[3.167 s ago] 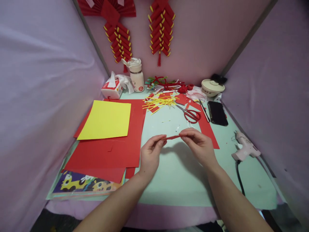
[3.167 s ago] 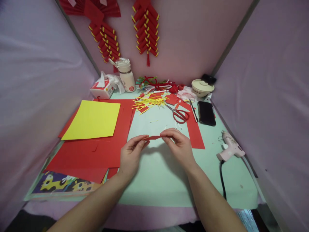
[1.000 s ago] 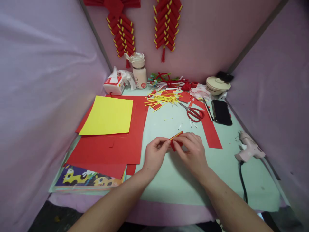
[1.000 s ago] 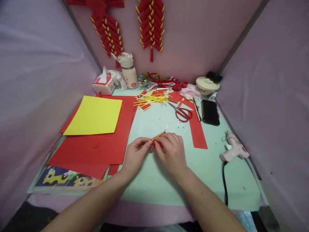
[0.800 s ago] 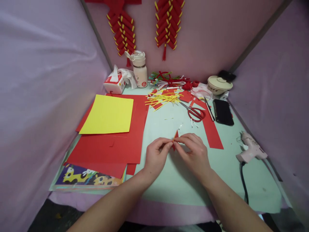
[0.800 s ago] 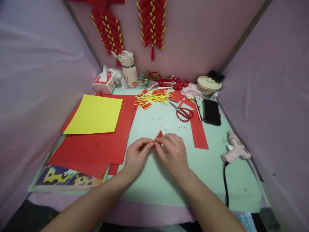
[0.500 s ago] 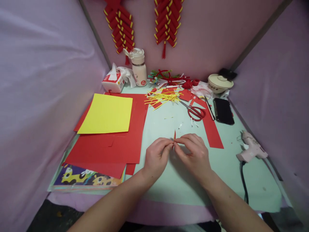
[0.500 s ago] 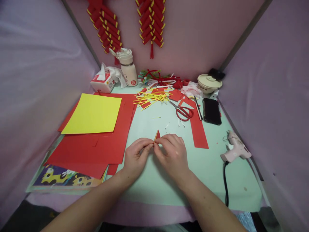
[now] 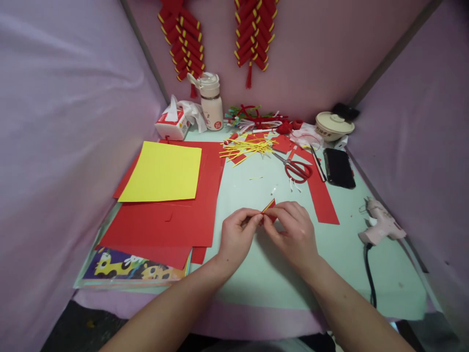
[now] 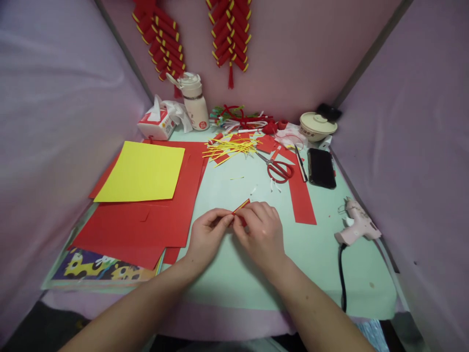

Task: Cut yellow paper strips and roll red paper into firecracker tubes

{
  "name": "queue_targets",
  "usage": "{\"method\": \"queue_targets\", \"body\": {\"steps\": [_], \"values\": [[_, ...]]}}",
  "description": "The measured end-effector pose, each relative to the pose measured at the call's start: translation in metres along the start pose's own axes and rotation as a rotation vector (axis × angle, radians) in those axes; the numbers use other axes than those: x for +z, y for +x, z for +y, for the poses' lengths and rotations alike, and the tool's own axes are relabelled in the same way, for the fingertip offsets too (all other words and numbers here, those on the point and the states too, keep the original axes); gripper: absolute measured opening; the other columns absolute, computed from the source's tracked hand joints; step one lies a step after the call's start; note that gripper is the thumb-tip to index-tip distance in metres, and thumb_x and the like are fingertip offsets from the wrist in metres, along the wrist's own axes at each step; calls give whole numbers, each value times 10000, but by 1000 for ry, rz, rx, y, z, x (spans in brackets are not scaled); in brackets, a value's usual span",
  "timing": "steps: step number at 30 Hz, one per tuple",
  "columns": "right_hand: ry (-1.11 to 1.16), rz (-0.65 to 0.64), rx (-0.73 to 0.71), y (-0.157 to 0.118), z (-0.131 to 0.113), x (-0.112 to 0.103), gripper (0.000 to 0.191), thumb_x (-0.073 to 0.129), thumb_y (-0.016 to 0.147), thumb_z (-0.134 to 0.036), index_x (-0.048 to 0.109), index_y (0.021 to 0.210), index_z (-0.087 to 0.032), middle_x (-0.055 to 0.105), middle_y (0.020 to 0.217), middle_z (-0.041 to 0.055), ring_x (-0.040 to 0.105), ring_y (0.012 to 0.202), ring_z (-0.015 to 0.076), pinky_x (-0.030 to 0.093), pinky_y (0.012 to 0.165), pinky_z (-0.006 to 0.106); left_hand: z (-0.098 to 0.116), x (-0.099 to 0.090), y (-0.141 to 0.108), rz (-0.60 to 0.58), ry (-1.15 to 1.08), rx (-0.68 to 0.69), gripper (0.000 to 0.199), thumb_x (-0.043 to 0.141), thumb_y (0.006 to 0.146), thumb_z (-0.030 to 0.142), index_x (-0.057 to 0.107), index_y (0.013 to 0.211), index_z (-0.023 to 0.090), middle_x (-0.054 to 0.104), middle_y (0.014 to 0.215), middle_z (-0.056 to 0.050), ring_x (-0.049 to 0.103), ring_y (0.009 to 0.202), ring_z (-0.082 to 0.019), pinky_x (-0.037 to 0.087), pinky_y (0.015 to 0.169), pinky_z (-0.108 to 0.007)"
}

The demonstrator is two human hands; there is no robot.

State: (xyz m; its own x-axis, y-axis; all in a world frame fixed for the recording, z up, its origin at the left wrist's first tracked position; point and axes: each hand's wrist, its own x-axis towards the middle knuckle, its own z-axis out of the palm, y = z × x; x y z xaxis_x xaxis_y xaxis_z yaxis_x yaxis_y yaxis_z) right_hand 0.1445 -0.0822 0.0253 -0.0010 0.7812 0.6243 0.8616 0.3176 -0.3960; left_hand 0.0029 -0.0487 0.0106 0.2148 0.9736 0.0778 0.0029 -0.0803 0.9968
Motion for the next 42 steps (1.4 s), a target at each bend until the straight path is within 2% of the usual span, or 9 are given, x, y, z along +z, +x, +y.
{"method": "queue_targets", "body": {"steps": [6, 9, 14, 20, 25, 30, 33, 38, 42], "values": [[-12, -12, -22, 1, 1, 0, 95, 618, 880, -124, 619, 819, -196, 653, 799, 31, 549, 785, 183, 406, 720, 341, 3, -3, -1, -34, 158, 165, 123, 628, 891, 177, 709, 801, 201, 709, 781, 0, 635, 753, -127, 493, 726, -238], [12, -42, -8, 1, 1, 0, 132, 583, 889, -124, 578, 781, -200, 620, 768, 25, 521, 768, 179, 401, 716, 339, 3, -3, -2, -49, 179, 175, 125, 621, 891, 170, 704, 803, 200, 706, 777, 3, 629, 746, -126, 487, 719, -237], [145, -60, 129, 1, 2, 2, 158, 561, 860, -117, 517, 742, -212, 558, 729, 1, 490, 727, 161, 397, 671, 310, 1, -1, -1, -37, 89, 18, 100, 642, 870, 238, 711, 816, 189, 712, 794, -19, 646, 745, -145, 510, 704, -256], [291, -65, 348, 3, 3, 2, 146, 559, 787, -122, 502, 695, -221, 547, 713, -17, 507, 695, 146, 407, 636, 286, 1, 1, 1, -32, -100, -188, 174, 683, 817, 345, 690, 806, 172, 695, 735, -24, 649, 687, -155, 538, 668, -279], [383, -50, 469, 7, 3, 0, 102, 545, 750, -162, 518, 670, -219, 537, 686, -25, 471, 640, 133, 391, 604, 276, 1, 1, 5, 3, -177, -292, 199, 706, 777, 358, 662, 781, 164, 687, 720, -17, 650, 659, -148, 538, 655, -279], [565, -60, 761, 11, 13, -5, 43, 580, 715, -239, 561, 689, -211, 541, 662, -28, 465, 617, 131, 370, 582, 273, -5, 0, 9, 45, -229, -343, 207, 704, 773, 355, 649, 784, 155, 671, 715, -9, 625, 630, -121, 514, 644, -255], [636, -11, 880, 13, 25, -9, 55, 596, 700, -258, 575, 703, -208, 532, 657, -30, 443, 609, 124, 347, 567, 267, -10, -1, 11, 72, -274, -378, 203, 700, 776, 350, 646, 795, 155, 670, 730, -11, 616, 625, -115, 502, 629, -250], [694, 101, 934, 14, 43, -10, 55, 608, 684, -247, 587, 713, -205, 491, 642, -37, 411, 609, 119, 316, 556, 263, -12, -2, 11, 83, -302, -393, 201, 702, 785, 348, 644, 805, 156, 679, 755, -23, 621, 645, -118, 499, 644, -254], [690, 110, 916, 13, 47, -8, 51, 592, 693, -250, 589, 718, -207, 485, 646, -36, 402, 604, 120, 308, 550, 264, -15, -2, 11, 79, -307, -383, 217, 695, 796, 368, 643, 829, 160, 687, 784, -34, 626, 663, -128, 503, 657, -268]]}}
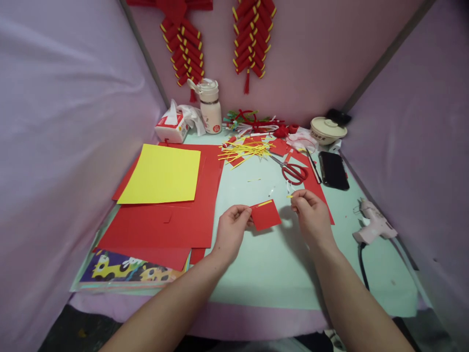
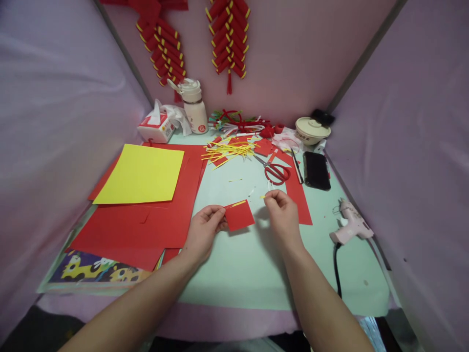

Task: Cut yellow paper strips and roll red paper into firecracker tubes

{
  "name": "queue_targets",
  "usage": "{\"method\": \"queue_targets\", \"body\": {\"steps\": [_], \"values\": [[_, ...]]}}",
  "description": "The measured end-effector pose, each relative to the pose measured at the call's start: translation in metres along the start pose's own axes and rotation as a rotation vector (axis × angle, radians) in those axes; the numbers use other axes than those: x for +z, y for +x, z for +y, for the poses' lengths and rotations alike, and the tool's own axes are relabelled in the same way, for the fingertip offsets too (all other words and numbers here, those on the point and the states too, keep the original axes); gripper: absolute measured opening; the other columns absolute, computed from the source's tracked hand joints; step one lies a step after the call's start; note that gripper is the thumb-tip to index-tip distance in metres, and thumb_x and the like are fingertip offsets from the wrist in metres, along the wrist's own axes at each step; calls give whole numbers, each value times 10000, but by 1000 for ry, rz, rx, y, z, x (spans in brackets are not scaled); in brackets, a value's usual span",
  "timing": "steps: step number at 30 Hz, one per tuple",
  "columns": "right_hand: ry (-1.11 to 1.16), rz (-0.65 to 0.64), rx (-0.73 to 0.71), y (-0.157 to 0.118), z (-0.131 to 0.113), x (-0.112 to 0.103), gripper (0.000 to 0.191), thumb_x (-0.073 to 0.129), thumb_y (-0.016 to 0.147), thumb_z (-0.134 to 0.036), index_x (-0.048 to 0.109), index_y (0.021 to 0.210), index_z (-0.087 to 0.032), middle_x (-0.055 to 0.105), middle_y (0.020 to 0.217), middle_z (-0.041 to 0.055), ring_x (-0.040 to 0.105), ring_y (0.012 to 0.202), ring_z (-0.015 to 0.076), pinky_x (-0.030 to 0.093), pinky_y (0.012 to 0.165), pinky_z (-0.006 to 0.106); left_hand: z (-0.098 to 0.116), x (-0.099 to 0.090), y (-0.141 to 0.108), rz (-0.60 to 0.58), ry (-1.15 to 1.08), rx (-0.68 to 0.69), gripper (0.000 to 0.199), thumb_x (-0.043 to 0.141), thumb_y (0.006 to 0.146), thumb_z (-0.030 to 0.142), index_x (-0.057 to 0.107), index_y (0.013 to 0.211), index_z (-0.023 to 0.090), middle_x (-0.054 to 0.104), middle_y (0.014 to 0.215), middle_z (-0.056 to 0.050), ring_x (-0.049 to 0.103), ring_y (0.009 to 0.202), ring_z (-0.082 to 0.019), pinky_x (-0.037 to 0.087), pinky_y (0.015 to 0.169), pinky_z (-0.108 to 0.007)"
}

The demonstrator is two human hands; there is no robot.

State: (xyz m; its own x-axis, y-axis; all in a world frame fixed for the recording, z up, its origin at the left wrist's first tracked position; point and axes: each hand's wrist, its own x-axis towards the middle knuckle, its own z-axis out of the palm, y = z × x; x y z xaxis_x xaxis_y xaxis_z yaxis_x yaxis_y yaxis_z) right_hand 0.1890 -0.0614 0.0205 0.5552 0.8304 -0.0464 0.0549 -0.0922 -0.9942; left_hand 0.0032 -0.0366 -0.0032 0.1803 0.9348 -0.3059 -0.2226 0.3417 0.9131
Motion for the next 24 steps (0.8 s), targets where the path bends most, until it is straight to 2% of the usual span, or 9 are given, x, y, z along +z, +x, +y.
{"method": "queue_targets", "body": {"steps": [8, 12, 15, 17, 20, 22, 24], "values": [[-87, 34, 46, 3, -4, 4, 91, 588, 684, -297, 584, 716, -211, 465, 596, -48, 370, 545, 117, 287, 506, 263, 6, 1, 1, 54, -53, 9, 235, 686, 791, 385, 599, 827, 170, 650, 752, -17, 624, 661, -135, 491, 634, -264], [-274, 61, -127, 13, 5, 3, 86, 572, 722, -292, 592, 725, -208, 556, 695, -16, 445, 609, 136, 359, 583, 282, 9, 2, 1, 89, -93, 13, 228, 680, 786, 375, 581, 828, 173, 641, 762, -15, 635, 687, -144, 492, 630, -265], [-477, 32, -308, 21, 16, 4, 153, 551, 785, -319, 590, 693, -204, 593, 745, 16, 507, 686, 164, 394, 663, 309, 7, 2, 0, 65, -93, 8, 238, 676, 792, 385, 580, 838, 172, 647, 773, -20, 633, 682, -143, 493, 628, -268], [-564, 4, -361, 25, 23, 5, 209, 545, 816, -350, 594, 677, -202, 589, 736, 24, 517, 692, 172, 399, 673, 317, 6, 2, 0, 46, -94, 11, 240, 672, 799, 391, 580, 844, 173, 646, 770, -19, 634, 680, -143, 489, 625, -265], [-562, -17, -372, 28, 29, 5, 188, 584, 791, -350, 675, 829, -189, 639, 828, 45, 539, 688, 172, 427, 680, 326, 4, 2, 1, 32, -88, 12, 234, 666, 804, 387, 580, 843, 173, 645, 771, -19, 635, 685, -145, 484, 625, -264], [-500, -4, -350, 26, 29, 4, 273, 597, 788, -356, 702, 970, -182, 674, 885, 63, 573, 724, 185, 453, 717, 347, 2, 1, 1, 27, -79, 13, 230, 661, 808, 387, 585, 846, 174, 647, 784, -22, 630, 689, -142, 487, 637, -267], [-417, 13, -301, 21, 25, 4, 311, 592, 817, -397, 711, 1003, -179, 697, 886, 72, 605, 788, 204, 465, 766, 365, 1, 1, 2, 21, -70, 19, 228, 656, 811, 389, 588, 853, 175, 647, 788, -21, 623, 683, -137, 487, 642, -267]]}}
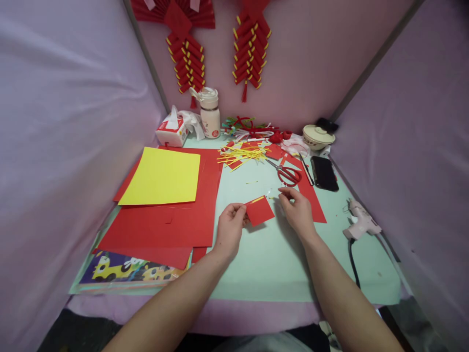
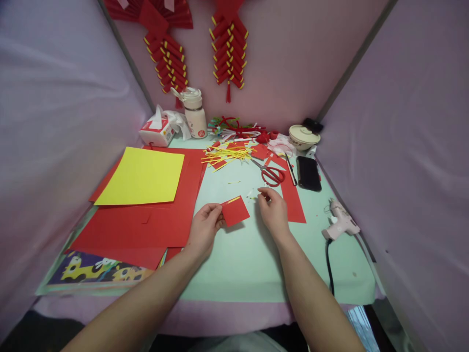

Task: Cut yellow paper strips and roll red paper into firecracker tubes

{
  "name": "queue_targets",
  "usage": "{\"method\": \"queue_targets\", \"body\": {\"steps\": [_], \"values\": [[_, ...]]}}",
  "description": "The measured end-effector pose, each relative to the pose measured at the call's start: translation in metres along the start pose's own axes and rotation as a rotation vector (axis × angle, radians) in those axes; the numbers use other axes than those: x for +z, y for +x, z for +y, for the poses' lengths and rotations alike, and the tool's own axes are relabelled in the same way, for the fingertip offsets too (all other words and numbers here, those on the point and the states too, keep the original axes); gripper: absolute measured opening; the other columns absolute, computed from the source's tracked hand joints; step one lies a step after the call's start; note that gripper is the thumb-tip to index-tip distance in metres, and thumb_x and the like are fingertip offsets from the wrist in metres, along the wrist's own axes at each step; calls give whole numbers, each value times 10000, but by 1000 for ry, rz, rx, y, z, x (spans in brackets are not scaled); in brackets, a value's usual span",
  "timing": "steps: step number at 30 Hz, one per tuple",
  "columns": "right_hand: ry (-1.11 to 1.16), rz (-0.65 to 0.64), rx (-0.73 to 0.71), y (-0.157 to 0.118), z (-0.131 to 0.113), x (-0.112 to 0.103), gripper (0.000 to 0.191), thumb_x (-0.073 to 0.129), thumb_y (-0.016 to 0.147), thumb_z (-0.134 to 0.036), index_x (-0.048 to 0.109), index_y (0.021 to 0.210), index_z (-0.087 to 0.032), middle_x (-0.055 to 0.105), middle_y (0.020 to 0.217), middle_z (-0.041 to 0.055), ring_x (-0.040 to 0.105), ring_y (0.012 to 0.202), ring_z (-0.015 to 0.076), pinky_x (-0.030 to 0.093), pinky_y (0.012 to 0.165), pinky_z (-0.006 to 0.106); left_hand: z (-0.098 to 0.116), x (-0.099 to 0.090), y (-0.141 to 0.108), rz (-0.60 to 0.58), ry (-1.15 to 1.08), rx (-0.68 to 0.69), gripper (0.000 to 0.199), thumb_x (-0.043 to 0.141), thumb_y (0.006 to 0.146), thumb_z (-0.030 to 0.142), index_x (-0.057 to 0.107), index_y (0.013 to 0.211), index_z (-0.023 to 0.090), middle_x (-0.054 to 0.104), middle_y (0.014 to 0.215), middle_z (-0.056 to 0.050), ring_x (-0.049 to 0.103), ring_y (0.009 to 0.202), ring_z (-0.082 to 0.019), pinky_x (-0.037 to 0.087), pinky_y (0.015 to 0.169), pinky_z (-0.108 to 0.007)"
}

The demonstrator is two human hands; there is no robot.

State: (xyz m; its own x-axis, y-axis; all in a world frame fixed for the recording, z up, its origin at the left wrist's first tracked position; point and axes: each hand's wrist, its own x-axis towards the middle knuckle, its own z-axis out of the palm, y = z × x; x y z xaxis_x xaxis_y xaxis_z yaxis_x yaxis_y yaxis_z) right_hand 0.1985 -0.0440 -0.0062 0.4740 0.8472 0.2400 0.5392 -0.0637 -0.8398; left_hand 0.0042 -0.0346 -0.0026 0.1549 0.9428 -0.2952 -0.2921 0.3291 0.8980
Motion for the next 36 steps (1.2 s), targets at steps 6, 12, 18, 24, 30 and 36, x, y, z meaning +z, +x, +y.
{"method": "queue_targets", "body": {"steps": [6, 12, 18, 24, 30, 36], "values": [[286, -312, 230, -25, -27, -9, 326, 668, 794, -500, 724, 871, -188, 709, 801, 40, 602, 729, 177, 444, 672, 301, -1, 1, -2, -8, 129, 112, 230, 658, 803, 396, 596, 827, 176, 635, 729, 1, 599, 643, -128, 472, 622, -248], [452, -243, 276, -48, -37, -15, 253, 725, 735, -435, 687, 760, -187, 663, 721, 5, 552, 672, 145, 420, 655, 281, 3, 3, -8, -123, 92, 129, 342, 726, 794, 451, 672, 976, 167, 715, 883, -42, 665, 800, -161, 523, 756, -281], [424, -224, 222, -66, -29, -19, 239, 639, 831, -429, 700, 851, -199, 678, 752, 10, 577, 673, 151, 445, 641, 281, 8, 12, -16, -329, -37, -114, 461, 825, 702, 450, 714, 996, 113, 748, 983, -119, 699, 931, -254, 582, 815, -392], [-259, 260, -62, -66, 25, -87, 322, 496, 927, -371, 697, 1072, -166, 676, 1059, 129, 608, 958, 239, 486, 848, 383, 10, 12, -17, -233, -46, -129, 441, 843, 693, 425, 716, 960, 98, 747, 962, -107, 703, 953, -271, 611, 844, -457], [-819, 320, -8, -71, 90, -145, 490, 516, 915, -466, 644, 1236, -119, 622, 1152, 201, 552, 1064, 333, 443, 915, 477, 10, 11, -15, -214, -61, -151, 419, 838, 700, 402, 712, 963, 102, 746, 1006, -114, 705, 944, -260, 617, 854, -461], [-935, 277, -109, -74, 99, -144, 501, 453, 951, -501, 655, 1173, -100, 639, 1101, 197, 552, 992, 317, 435, 879, 438, 9, 10, -15, -187, -74, -152, 417, 836, 689, 406, 715, 951, 105, 746, 970, -107, 703, 900, -238, 620, 826, -424]]}}
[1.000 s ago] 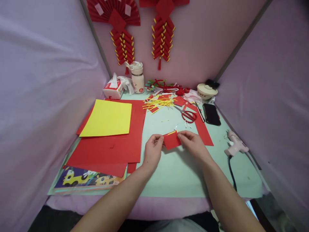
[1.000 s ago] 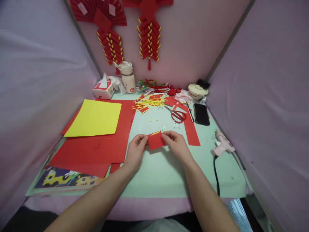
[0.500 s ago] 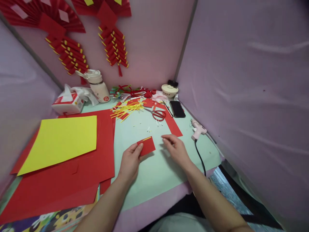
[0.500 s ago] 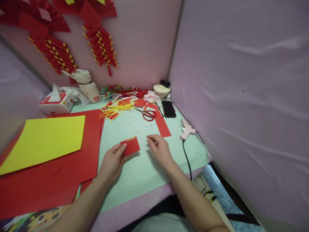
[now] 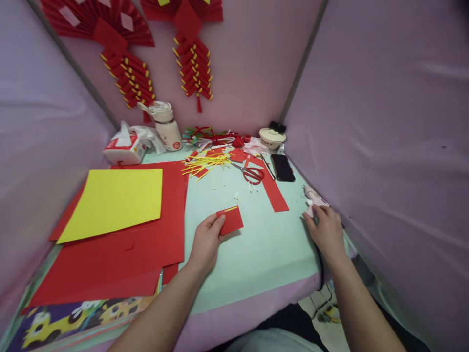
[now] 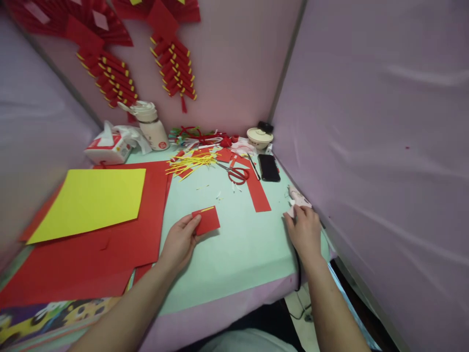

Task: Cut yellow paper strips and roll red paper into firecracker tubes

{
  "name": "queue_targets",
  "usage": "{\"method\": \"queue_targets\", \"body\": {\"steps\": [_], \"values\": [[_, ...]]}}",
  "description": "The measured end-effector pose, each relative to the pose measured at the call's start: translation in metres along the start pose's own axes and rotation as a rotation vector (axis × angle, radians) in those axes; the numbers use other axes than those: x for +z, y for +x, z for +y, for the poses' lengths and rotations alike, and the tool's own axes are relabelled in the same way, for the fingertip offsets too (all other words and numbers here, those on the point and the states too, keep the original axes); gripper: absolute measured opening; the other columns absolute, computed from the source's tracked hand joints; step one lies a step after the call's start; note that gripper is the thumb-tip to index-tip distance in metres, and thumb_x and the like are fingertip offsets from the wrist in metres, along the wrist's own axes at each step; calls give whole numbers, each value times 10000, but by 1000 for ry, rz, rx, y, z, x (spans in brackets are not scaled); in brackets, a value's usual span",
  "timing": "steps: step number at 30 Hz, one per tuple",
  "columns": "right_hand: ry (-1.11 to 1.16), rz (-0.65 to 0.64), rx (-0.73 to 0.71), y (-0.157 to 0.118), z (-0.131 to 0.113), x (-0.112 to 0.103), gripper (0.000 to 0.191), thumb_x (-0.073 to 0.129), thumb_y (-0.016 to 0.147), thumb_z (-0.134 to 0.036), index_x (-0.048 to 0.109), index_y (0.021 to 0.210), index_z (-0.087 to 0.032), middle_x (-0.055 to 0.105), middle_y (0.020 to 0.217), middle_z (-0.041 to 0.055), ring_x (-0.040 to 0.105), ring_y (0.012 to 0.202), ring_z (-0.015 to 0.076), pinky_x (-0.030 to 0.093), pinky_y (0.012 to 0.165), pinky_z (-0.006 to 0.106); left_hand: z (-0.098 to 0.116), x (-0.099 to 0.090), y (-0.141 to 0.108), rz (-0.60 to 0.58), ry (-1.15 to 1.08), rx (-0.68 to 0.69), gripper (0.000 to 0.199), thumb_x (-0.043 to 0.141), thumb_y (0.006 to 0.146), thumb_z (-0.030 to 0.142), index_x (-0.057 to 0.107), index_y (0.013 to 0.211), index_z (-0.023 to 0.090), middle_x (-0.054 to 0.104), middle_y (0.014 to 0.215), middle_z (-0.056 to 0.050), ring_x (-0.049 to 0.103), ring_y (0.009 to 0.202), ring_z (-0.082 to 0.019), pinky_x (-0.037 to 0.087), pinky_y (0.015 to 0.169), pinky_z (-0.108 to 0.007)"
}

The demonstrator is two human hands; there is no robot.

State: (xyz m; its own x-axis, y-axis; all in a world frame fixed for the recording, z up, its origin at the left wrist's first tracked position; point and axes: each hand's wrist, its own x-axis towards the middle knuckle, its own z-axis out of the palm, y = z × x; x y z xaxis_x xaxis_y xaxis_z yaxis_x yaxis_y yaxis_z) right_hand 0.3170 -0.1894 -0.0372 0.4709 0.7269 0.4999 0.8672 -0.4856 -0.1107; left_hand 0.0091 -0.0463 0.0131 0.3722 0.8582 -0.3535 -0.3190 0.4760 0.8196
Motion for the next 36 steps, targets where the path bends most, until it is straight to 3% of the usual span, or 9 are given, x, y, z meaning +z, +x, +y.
{"method": "queue_targets", "body": {"steps": [6, 14, 19, 20, 22, 25, 28, 31, 36], "values": [[-24, 60, 6, -2, 2, 5, 601, 417, 949, -560, 661, 1138, -44, 641, 1077, 250, 563, 1017, 353, 430, 903, 478, 0, -3, 0, 4, -72, -21, 378, 827, 711, 387, 721, 937, 103, 734, 972, -118, 679, 862, -207, 622, 794, -405], [4, 23, 53, -6, -3, -2, 676, 389, 933, -605, 664, 1191, -44, 608, 1129, 262, 559, 1077, 385, 417, 944, 538, -1, -6, 1, -2, -102, -27, 358, 799, 749, 373, 716, 972, 105, 723, 1008, -137, 670, 892, -224, 619, 757, -397], [208, 64, 152, 5, -41, -30, 712, 473, 870, -622, 581, 1325, -85, 592, 1222, 258, 538, 1154, 403, 435, 936, 546, -1, -7, 2, -19, -146, -35, 341, 797, 757, 360, 715, 980, 116, 726, 1045, -138, 674, 908, -222, 612, 746, -369], [327, 11, 170, 8, -56, -36, 648, 494, 863, -608, 612, 1277, -124, 631, 1174, 220, 576, 1093, 369, 470, 882, 502, -1, -7, 2, -21, -148, -35, 341, 799, 755, 361, 716, 978, 116, 727, 1047, -139, 675, 905, -222, 611, 738, -366], [616, -217, 198, 14, -93, -44, 516, 524, 857, -589, 672, 1135, -180, 689, 1072, 149, 635, 939, 288, 503, 786, 411, -1, -6, 1, -35, -141, -29, 353, 797, 755, 374, 720, 984, 116, 729, 1053, -142, 677, 903, -228, 609, 728, -367], [900, -583, 146, 23, -149, -44, 450, 592, 842, -559, 683, 1105, -205, 718, 1007, 85, 637, 810, 212, 488, 744, 339, 0, -4, -1, -73, -120, 3, 383, 795, 753, 410, 728, 981, 111, 739, 1018, -143, 687, 896, -237, 598, 745, -366], [1088, -756, 108, 33, -185, -33, 336, 628, 831, -505, 685, 944, -194, 700, 855, 40, 601, 745, 179, 459, 696, 298, 1, -4, -1, -79, -88, 28, 403, 795, 746, 440, 729, 970, 111, 745, 967, -130, 697, 867, -233, 578, 765, -351], [1141, -777, 124, 40, -196, -22, 295, 637, 814, -487, 638, 792, -192, 631, 721, 1, 544, 675, 155, 414, 634, 272, 1, -7, 2, -10, -48, 58, 409, 792, 746, 452, 708, 998, 140, 746, 951, -96, 694, 830, -201, 553, 751, -309], [1086, -897, 47, 49, -186, -16, 289, 613, 829, -479, 640, 777, -196, 613, 680, -8, 527, 629, 148, 392, 590, 263, -1, -13, 8, 140, 85, 159, 349, 796, 720, 448, 664, 871, 162, 712, 813, -35, 652, 761, -165, 510, 732, -272]]}}
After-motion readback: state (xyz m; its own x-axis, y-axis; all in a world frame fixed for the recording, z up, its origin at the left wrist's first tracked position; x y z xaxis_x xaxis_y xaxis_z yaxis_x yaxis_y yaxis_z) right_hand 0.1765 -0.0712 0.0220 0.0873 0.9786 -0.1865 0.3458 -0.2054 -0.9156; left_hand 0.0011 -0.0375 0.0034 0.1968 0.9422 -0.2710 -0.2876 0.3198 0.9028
